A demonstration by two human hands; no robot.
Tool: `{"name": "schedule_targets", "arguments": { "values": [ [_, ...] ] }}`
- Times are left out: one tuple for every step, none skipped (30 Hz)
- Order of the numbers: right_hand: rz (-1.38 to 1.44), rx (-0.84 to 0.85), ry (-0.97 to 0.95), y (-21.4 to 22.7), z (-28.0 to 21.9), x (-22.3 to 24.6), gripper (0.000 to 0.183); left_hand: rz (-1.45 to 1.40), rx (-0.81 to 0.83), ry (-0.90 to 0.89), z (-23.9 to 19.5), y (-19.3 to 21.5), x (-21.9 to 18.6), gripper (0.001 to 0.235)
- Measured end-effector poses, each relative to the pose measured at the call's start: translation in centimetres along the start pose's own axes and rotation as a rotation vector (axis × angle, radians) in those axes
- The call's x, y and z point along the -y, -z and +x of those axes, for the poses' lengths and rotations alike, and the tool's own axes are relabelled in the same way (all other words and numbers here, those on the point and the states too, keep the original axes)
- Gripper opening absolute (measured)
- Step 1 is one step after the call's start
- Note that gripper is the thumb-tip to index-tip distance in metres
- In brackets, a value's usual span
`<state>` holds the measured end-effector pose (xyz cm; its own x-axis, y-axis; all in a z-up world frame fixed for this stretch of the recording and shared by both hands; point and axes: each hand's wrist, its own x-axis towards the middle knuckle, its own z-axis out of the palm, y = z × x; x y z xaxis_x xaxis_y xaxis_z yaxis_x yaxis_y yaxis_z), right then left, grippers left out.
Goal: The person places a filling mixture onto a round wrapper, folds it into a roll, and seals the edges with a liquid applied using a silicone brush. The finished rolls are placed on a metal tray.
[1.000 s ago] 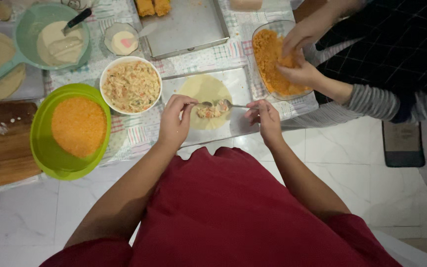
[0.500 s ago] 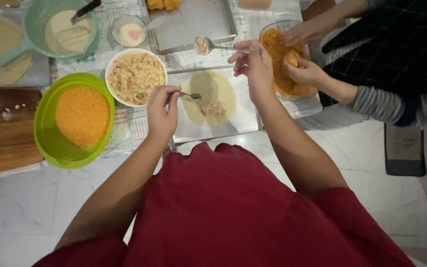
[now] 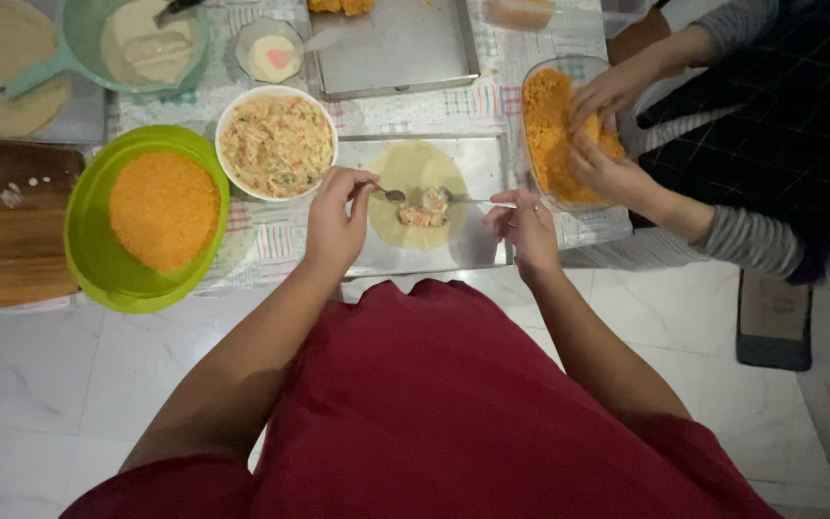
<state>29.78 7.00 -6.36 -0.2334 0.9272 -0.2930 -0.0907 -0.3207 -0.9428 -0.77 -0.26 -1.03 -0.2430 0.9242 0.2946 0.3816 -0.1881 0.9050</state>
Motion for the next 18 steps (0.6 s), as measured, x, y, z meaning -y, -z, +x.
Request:
{"name": "schedule_targets", "arguments": {
  "values": [
    [-0.029, 0.013, 0.004, 0.2, 0.1, -0.6, 0.048, 0.003, 0.005, 0.008, -0.1, -0.1, 0.0, 0.014],
    [-0.057, 0.027, 0.008, 0.3, 0.2, -1.2, 0.048, 0.006, 0.01, 0.015, -0.2, -0.2, 0.0, 0.014],
    [-0.084, 0.043, 0.019, 0.4, 0.6, -1.5, 0.048, 0.011, 0.012, 0.017, -0.1, -0.3, 0.0, 0.014],
    [-0.065, 0.029, 0.004, 0.6, 0.8, -1.7, 0.047, 0.018, 0.019, 0.011, -0.1, -0.4, 0.0, 0.013],
    [-0.046, 0.016, -0.013, 0.7, 0.9, -1.9, 0.047, 0.026, 0.027, 0.007, -0.3, -0.4, 0.0, 0.013],
    [-0.026, 0.003, -0.03, 0.7, 0.8, -2.0, 0.047, 0.034, 0.035, 0.004, -0.5, -0.3, -0.1, 0.013],
    [-0.025, 0.009, -0.036, 0.7, 0.8, -1.9, 0.047, 0.018, 0.032, 0.011, -0.5, -0.3, -0.1, 0.013],
    [-0.024, 0.015, -0.041, 0.7, 0.8, -1.8, 0.047, 0.002, 0.028, 0.018, -0.5, -0.3, -0.1, 0.013],
    [-0.023, 0.02, -0.046, 0.7, 0.7, -1.6, 0.047, -0.015, 0.025, 0.025, -0.5, -0.3, -0.1, 0.013],
    [-0.025, -0.017, -0.053, 0.8, 0.5, -1.4, 0.047, -0.014, 0.011, 0.035, -0.4, -0.4, 0.0, 0.012],
    [-0.026, -0.051, -0.06, 0.7, 0.4, -1.1, 0.048, -0.011, -0.005, 0.047, -0.4, -0.3, 0.1, 0.012],
    [-0.027, -0.086, -0.068, 0.6, 0.2, -0.8, 0.048, -0.008, -0.022, 0.058, -0.4, -0.3, 0.1, 0.011],
    [-0.018, -0.092, -0.045, 0.7, -0.3, -0.6, 0.048, -0.011, -0.033, 0.058, -0.7, -0.3, 0.2, 0.011],
    [-0.009, -0.098, -0.021, 0.9, -0.8, -0.2, 0.048, -0.013, -0.044, 0.059, -0.8, -0.3, 0.3, 0.01],
    [0.001, -0.101, 0.015, 0.9, -0.6, 0.4, 0.047, -0.015, -0.06, 0.046, -0.5, -0.3, 0.4, 0.01],
    [-0.082, -0.128, 0.007, 0.8, -1.0, 0.8, 0.047, 0.002, -0.056, 0.042, -0.4, -0.4, 0.4, 0.01],
    [-0.164, -0.153, -0.002, 0.7, -1.6, 1.0, 0.047, 0.019, -0.053, 0.039, -0.5, -0.4, 0.3, 0.01],
    [-0.246, -0.179, -0.012, 0.7, -2.0, 1.0, 0.046, 0.037, -0.049, 0.036, -0.5, -0.4, 0.4, 0.01]
  ]
}}
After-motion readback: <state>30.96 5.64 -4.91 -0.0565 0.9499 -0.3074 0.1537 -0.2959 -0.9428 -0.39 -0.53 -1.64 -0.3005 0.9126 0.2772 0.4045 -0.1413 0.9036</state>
